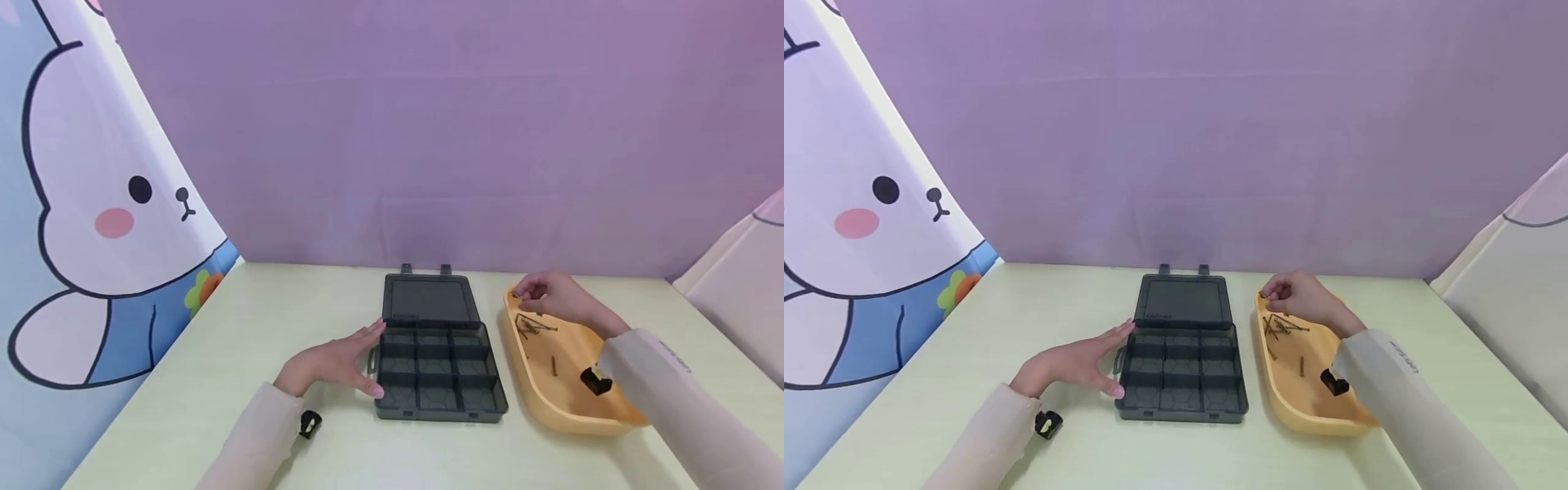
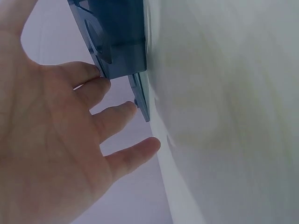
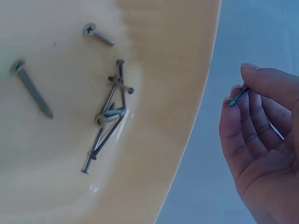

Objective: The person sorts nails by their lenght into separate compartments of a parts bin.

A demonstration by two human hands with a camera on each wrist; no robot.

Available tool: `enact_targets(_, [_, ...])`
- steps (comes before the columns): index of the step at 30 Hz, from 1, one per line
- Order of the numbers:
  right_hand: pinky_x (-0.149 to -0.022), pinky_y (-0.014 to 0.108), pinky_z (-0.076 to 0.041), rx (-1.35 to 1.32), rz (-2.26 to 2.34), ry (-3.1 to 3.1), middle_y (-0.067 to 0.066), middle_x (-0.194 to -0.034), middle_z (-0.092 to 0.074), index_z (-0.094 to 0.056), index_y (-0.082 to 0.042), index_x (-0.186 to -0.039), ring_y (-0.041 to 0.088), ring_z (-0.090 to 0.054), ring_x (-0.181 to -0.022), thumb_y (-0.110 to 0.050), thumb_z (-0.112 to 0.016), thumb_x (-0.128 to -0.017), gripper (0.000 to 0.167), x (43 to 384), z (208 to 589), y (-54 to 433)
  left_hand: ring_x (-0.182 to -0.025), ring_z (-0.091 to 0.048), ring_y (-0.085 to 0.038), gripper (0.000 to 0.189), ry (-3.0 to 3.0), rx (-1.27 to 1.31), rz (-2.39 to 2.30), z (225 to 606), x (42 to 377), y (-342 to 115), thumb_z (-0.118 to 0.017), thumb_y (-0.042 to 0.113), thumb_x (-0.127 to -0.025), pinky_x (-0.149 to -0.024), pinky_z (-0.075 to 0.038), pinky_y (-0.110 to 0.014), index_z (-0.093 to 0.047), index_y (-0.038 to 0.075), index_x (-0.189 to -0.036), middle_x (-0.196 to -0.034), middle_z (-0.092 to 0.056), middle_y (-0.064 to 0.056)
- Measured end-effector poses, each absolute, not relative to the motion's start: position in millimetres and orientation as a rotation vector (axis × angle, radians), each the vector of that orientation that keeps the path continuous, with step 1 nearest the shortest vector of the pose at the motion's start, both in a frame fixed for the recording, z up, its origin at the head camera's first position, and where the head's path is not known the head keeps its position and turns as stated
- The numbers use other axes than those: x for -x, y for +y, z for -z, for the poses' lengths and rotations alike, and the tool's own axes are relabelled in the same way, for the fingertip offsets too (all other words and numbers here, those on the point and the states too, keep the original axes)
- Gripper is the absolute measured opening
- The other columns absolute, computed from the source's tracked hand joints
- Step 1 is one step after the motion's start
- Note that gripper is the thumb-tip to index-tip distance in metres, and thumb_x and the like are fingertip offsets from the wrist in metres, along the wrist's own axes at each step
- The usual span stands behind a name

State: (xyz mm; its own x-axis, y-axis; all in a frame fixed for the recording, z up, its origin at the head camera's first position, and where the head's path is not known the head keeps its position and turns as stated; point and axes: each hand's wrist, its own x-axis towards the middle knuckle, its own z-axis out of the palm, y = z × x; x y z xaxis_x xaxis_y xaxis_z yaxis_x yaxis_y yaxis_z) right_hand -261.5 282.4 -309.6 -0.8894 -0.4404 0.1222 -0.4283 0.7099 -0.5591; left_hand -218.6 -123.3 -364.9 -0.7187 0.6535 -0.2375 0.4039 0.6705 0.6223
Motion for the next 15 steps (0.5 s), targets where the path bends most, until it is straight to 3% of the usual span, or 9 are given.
enact_targets(8, [-0.060, 0.023, -0.050, 0.839, 0.922, 2.882, 0.002, -0.079, -0.068, -0.069, 0.000, -0.095, 0.006, -0.061, -0.067, -0.004, -0.070, -0.083, 0.013, 260.4, 303.6, 269.5, -0.148, -0.002, -0.031, 0.117, 2.406, -0.860, -0.793, 368.5, 225.3, -122.9, -0.074, 0.055, -0.074, -0.116, -0.019, -0.053, 0.001, 0.015, -0.155, -0.162, 0.004, -0.005])
enact_targets(15, [-0.062, 0.023, -0.049, 0.896, 0.961, 2.853, 0.000, -0.078, -0.065, -0.069, -0.003, -0.093, 0.002, -0.057, -0.068, -0.003, -0.071, -0.082, 0.011, 256.9, 302.1, 257.4, -0.148, 0.000, -0.033, 0.116, 2.393, -0.904, -0.816, 367.6, 230.1, -120.5, -0.075, 0.049, -0.076, -0.117, -0.015, -0.052, 0.000, 0.008, -0.154, -0.161, 0.005, -0.009])
